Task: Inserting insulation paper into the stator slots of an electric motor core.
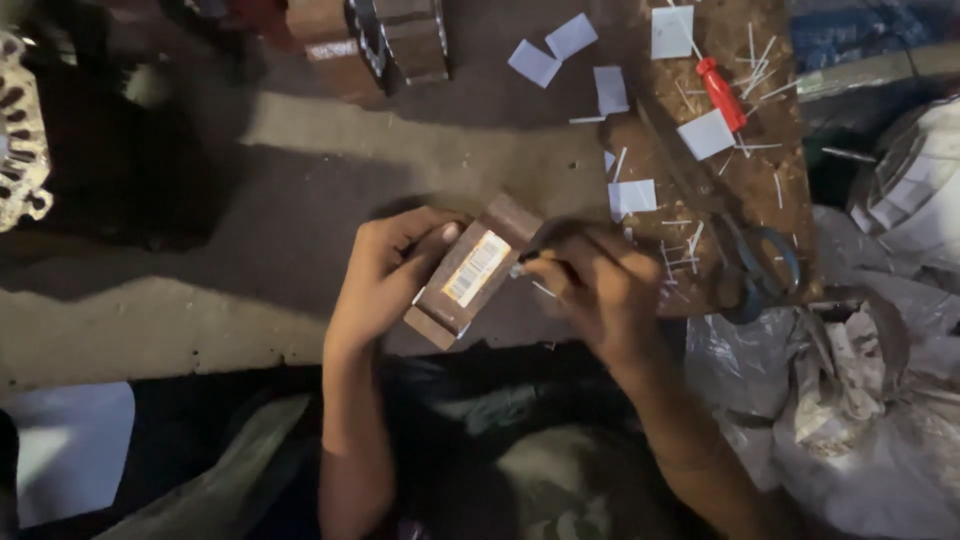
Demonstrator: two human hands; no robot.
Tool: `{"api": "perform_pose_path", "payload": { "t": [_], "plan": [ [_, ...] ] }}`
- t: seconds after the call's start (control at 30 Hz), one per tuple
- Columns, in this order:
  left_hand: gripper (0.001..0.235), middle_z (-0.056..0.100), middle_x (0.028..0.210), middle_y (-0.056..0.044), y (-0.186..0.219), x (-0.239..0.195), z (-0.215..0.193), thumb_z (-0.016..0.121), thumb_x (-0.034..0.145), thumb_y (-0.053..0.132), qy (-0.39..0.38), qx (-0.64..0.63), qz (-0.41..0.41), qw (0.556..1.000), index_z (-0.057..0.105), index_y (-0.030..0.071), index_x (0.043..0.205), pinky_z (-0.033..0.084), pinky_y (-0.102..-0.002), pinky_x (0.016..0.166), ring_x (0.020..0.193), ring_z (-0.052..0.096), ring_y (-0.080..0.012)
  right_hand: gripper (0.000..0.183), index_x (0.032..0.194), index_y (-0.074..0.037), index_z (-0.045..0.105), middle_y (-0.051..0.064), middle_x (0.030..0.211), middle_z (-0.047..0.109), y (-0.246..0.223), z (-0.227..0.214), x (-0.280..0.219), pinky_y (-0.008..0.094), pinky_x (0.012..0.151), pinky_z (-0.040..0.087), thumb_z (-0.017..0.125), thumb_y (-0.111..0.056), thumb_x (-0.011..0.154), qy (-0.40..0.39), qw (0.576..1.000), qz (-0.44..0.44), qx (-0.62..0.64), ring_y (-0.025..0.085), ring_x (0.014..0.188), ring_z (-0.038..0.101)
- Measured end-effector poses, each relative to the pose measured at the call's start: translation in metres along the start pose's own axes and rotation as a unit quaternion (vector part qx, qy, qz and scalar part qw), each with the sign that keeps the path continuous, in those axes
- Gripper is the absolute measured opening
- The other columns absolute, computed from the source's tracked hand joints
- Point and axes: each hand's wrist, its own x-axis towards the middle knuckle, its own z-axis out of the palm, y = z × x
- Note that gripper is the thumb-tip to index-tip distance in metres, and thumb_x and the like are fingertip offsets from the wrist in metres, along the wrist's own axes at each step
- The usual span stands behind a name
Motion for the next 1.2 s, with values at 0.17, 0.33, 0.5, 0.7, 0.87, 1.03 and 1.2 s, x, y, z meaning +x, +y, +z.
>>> {"api": "perform_pose_path", "payload": {
  "t": [0.17,0.33,0.5,0.7,0.87,1.03,1.2],
  "plan": [
    [0.018,0.078,0.089,-0.009,-0.002,0.0,-0.002,0.063,0.097,0.002,-0.015,-0.017,0.003,1.0,0.075,-0.002,0.108,0.055,-0.026,0.073,0.079,0.069,-0.0104,0.012,0.091,-0.003,0.069,0.01,0.093,0.073,0.016,0.015,0.005,0.035,0.064,0.056,0.081,-0.002,0.087,0.006,0.977,-0.172,-0.128,0.027,0.079,0.07],
    [0.024,0.079,0.096,-0.01,-0.017,0.005,0.004,0.063,0.087,-0.01,-0.006,-0.057,0.001,0.998,0.075,-0.004,0.107,0.058,-0.026,0.084,0.089,0.074,-0.0124,0.012,0.091,-0.004,0.071,0.01,0.087,0.073,0.001,0.013,0.006,0.032,0.059,0.055,0.081,-0.008,0.085,0.012,1.0,-0.005,-0.025,0.022,0.07,0.07],
    [0.028,0.079,0.1,-0.011,-0.02,0.006,0.007,0.063,0.083,-0.014,-0.004,-0.094,0.009,0.995,0.074,-0.004,0.108,0.06,-0.027,0.089,0.095,0.075,-0.0129,0.01,0.092,-0.002,0.073,0.01,0.086,0.073,0.0,0.016,0.001,0.03,0.056,0.054,0.079,-0.01,0.09,0.018,0.999,0.042,0.014,0.019,0.066,0.071],
    [0.025,0.079,0.096,-0.011,-0.026,0.006,0.003,0.063,0.089,-0.01,-0.005,-0.047,0.03,0.998,0.075,-0.004,0.11,0.057,-0.025,0.08,0.088,0.073,-0.0118,0.014,0.087,0.0,0.07,0.011,0.085,0.071,-0.006,0.013,0.0,0.034,0.063,0.057,0.078,-0.011,0.093,0.046,0.999,-0.027,-0.003,0.022,0.072,0.07],
    [0.018,0.079,0.092,-0.009,-0.022,0.006,0.0,0.068,0.091,-0.003,-0.023,-0.007,0.016,1.0,0.076,-0.003,0.107,0.058,-0.025,0.075,0.082,0.073,-0.0109,0.017,0.084,0.002,0.066,0.015,0.084,0.066,-0.014,0.016,0.003,0.043,0.066,0.056,0.072,-0.01,0.072,0.007,0.988,-0.104,-0.117,0.032,0.076,0.067],
    [0.018,0.079,0.094,-0.008,-0.013,0.0,0.005,0.066,0.095,0.001,0.026,-0.108,0.001,0.994,0.076,-0.003,0.109,0.056,-0.025,0.075,0.084,0.072,-0.011,0.016,0.084,-0.002,0.066,0.012,0.085,0.068,-0.004,0.011,-0.004,0.042,0.067,0.055,0.075,-0.015,0.084,0.003,0.997,-0.061,-0.053,0.031,0.079,0.068],
    [0.018,0.078,0.097,-0.006,-0.021,-0.007,0.011,0.066,0.098,0.008,0.108,-0.221,-0.009,0.969,0.074,-0.002,0.11,0.057,-0.025,0.076,0.085,0.071,-0.0102,0.017,0.088,-0.004,0.068,0.011,0.089,0.07,-0.003,0.013,-0.001,0.04,0.07,0.056,0.075,-0.019,0.091,0.039,0.999,-0.021,-0.016,0.029,0.079,0.07]
  ]
}}
